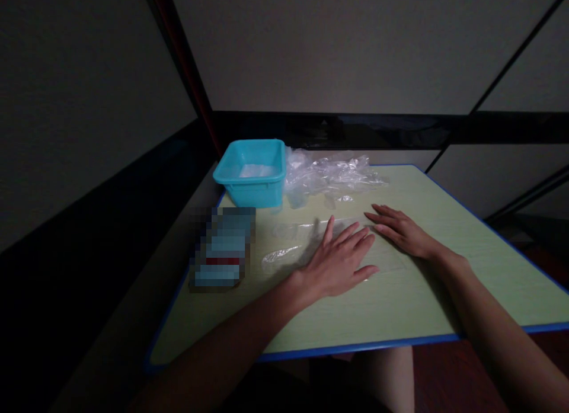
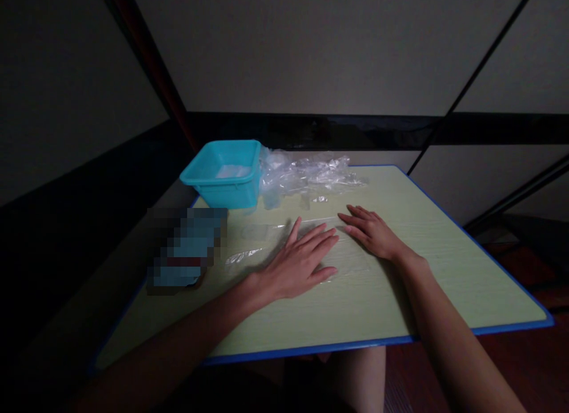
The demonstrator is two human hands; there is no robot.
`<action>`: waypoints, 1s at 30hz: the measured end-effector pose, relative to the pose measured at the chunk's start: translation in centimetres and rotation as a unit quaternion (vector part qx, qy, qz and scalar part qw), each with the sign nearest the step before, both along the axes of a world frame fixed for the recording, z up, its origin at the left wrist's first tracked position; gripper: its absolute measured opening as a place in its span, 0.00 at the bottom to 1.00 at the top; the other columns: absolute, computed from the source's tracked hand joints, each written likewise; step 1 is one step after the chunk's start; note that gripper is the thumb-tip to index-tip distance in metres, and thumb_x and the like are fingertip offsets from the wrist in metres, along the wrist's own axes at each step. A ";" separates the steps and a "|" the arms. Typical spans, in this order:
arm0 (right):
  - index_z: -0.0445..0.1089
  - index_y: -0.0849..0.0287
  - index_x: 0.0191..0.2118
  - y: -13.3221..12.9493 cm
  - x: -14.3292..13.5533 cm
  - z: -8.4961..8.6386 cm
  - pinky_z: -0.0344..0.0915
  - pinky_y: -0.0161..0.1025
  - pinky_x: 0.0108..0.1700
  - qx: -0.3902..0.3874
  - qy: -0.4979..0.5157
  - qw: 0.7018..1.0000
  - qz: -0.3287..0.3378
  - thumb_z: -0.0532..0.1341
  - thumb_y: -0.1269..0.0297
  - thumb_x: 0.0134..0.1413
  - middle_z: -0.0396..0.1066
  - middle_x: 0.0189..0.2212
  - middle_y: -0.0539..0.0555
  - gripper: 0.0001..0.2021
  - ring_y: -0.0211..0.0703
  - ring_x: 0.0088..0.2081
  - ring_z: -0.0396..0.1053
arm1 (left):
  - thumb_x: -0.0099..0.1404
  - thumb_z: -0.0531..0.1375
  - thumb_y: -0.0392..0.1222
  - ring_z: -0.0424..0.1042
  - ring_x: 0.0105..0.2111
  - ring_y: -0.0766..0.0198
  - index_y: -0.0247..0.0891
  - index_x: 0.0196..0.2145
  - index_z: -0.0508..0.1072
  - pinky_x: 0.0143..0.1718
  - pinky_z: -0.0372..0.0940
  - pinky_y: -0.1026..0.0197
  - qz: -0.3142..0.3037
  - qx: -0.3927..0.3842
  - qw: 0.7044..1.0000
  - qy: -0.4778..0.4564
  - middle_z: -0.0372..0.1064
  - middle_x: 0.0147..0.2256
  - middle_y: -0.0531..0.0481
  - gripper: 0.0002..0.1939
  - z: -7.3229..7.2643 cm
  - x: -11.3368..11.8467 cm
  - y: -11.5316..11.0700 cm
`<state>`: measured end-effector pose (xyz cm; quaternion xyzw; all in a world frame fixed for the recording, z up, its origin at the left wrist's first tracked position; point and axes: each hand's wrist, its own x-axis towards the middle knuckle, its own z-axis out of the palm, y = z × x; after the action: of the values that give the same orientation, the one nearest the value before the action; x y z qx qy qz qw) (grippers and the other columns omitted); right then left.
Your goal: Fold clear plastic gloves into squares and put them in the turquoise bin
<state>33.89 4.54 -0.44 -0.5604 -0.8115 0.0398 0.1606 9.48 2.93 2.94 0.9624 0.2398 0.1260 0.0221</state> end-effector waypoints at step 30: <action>0.58 0.59 0.57 -0.2 -1.2 1.4 0.55 0.52 0.55 0.055 0.070 0.996 0.031 0.46 0.54 0.60 0.59 0.55 0.61 0.23 0.51 0.55 0.57 | 0.67 0.49 0.47 0.60 0.53 0.61 0.37 0.56 0.55 0.59 0.31 0.47 -0.172 -0.060 0.983 -0.002 0.65 0.50 0.43 0.22 0.6 0.0 -1.2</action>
<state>32.73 4.30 0.98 -0.5211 -0.8163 0.0392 0.2460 9.52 1.74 3.50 0.9859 0.0783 0.1079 0.1013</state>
